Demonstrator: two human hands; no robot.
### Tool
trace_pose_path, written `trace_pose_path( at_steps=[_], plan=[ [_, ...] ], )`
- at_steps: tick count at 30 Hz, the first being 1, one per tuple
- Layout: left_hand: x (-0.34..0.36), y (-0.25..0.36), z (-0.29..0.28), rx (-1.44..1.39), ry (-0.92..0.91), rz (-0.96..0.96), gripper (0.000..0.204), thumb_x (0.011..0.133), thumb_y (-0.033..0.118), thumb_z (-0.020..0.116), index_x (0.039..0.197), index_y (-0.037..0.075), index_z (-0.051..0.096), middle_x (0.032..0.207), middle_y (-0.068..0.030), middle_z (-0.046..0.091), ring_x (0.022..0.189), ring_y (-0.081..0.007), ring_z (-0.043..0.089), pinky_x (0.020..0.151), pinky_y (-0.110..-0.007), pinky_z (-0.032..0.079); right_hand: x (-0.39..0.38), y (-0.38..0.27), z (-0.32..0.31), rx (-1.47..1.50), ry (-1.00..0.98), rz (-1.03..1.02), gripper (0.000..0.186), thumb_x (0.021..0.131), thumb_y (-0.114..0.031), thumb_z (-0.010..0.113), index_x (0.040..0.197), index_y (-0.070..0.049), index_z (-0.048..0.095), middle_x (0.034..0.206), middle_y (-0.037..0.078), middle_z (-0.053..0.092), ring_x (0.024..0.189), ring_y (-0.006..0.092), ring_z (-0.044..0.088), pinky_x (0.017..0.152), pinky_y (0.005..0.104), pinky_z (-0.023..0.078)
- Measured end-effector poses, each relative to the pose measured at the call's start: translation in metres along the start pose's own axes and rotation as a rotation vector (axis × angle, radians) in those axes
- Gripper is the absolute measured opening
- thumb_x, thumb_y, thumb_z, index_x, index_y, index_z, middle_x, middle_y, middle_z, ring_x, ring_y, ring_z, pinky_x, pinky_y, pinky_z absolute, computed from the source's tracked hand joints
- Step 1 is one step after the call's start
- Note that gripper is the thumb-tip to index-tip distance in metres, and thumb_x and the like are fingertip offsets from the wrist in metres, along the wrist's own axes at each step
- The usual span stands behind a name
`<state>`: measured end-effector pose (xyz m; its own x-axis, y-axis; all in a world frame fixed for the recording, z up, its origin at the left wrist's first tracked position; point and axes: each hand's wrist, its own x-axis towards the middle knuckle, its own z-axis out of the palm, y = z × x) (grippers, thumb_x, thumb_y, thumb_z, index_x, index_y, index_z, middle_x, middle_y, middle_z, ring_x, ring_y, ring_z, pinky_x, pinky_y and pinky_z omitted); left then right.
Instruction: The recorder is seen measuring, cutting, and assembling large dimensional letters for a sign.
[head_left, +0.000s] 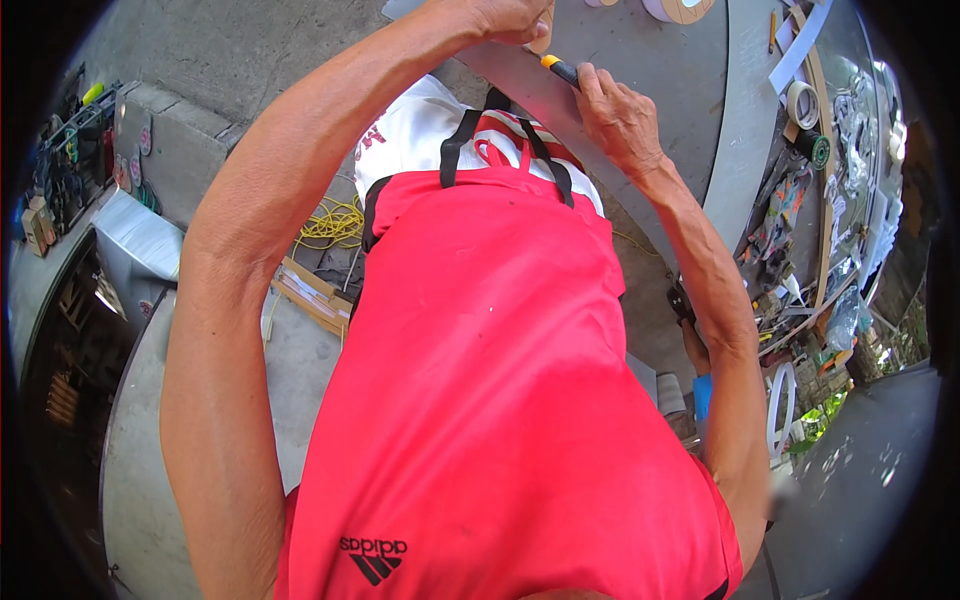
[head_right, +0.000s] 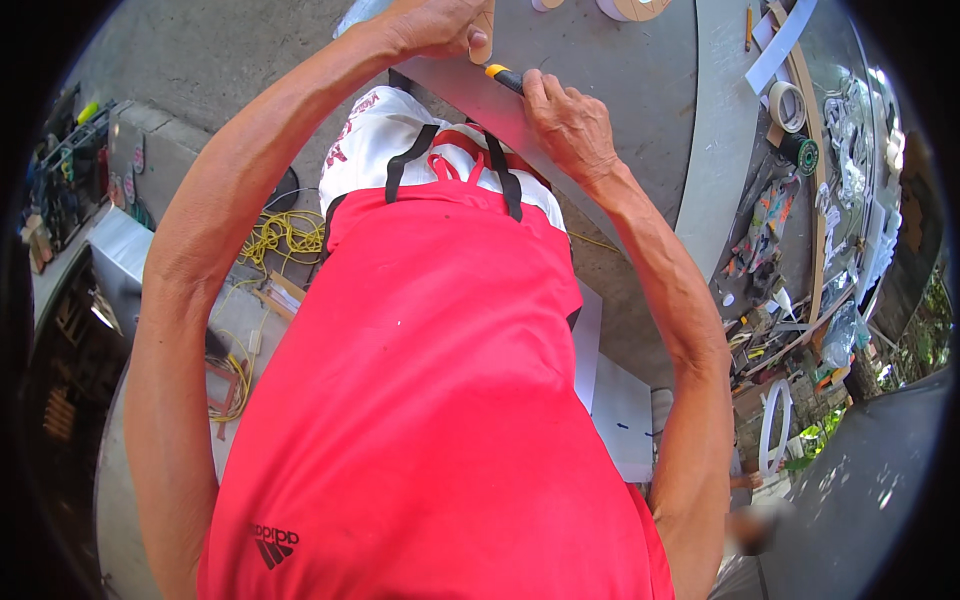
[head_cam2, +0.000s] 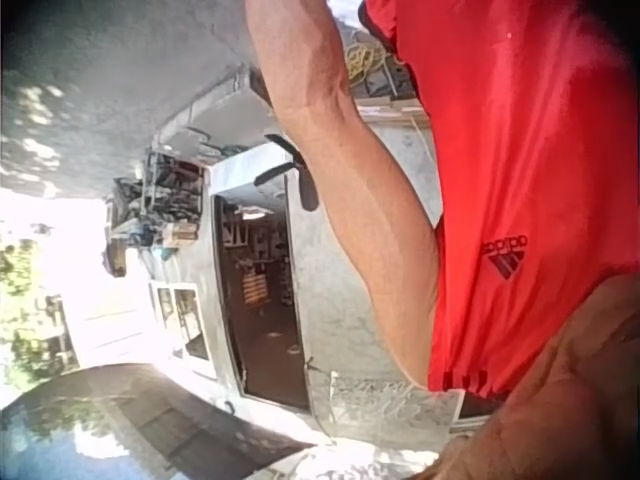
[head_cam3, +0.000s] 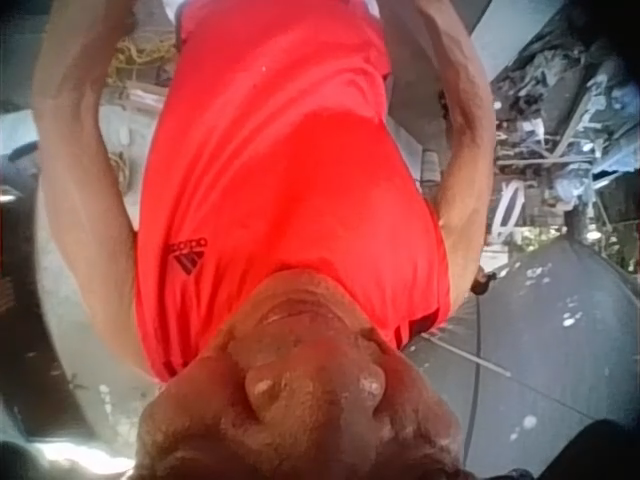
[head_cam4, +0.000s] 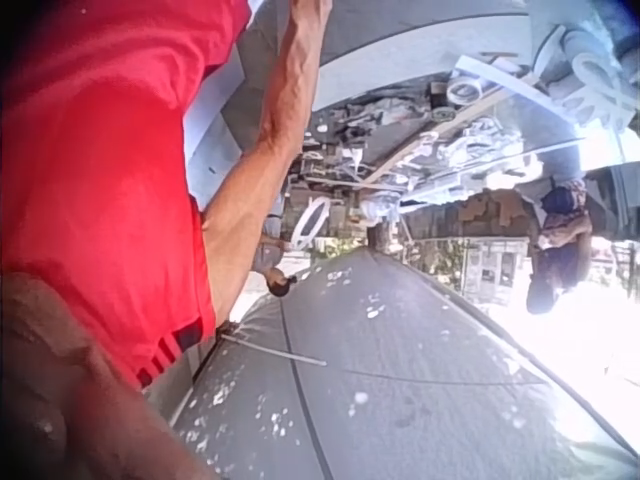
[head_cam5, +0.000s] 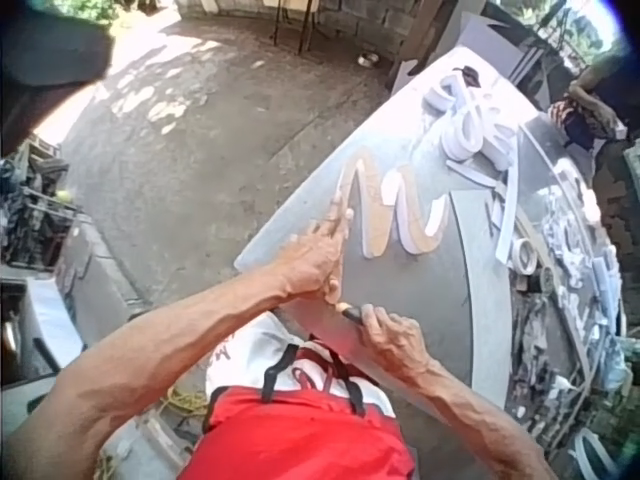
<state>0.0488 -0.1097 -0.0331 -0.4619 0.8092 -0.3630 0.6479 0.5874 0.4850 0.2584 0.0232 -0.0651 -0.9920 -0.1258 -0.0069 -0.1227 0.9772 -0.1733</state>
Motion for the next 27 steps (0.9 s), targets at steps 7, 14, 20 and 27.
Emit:
trace_pose_path(
  at_steps=[7,14,20,27],
  plan=[
    [-0.001,0.001,-0.005,0.033,0.000,-0.005,0.118,0.064,0.007,0.082,0.162,-0.001,0.016,0.171,-0.0263,-0.002,0.132,-0.0465,0.050,0.099,-0.061,0.051,-0.003,0.004,-0.001,0.041,-0.044,0.009,0.017,0.096,-0.018,0.065,0.107,-0.009,0.056,0.081,0.007,0.061,0.069,0.0248,0.068,0.055,0.0379,0.055],
    [-0.003,-0.001,-0.008,0.042,-0.005,-0.002,0.115,0.066,0.007,0.080,0.162,-0.001,0.017,0.171,-0.0254,-0.003,0.131,-0.0466,0.051,0.096,-0.063,0.052,0.000,0.013,-0.011,0.057,-0.030,-0.031,0.017,0.093,-0.014,0.062,0.107,-0.007,0.057,0.080,0.007,0.060,0.065,0.0245,0.068,0.054,0.0396,0.054],
    [-0.002,0.006,-0.009,-0.029,-0.032,-0.015,0.113,0.068,0.007,0.077,0.163,0.001,0.017,0.171,-0.0240,-0.005,0.136,-0.0498,0.046,0.099,-0.067,0.048,-0.011,0.029,-0.032,0.024,-0.120,0.008,0.017,0.096,-0.017,0.062,0.109,-0.008,0.058,0.083,0.008,0.063,0.067,0.0270,0.068,0.056,0.0402,0.053],
    [0.001,-0.001,-0.010,-0.019,-0.062,0.004,0.116,0.069,0.010,0.074,0.164,0.001,0.008,0.171,-0.0254,-0.008,0.138,-0.0586,0.040,0.109,-0.070,0.040,-0.016,-0.014,-0.021,0.703,-0.252,0.710,0.033,0.100,-0.032,0.058,0.096,0.000,0.056,0.072,0.028,0.066,0.069,0.0500,0.066,0.064,0.0576,0.051]
  ],
)
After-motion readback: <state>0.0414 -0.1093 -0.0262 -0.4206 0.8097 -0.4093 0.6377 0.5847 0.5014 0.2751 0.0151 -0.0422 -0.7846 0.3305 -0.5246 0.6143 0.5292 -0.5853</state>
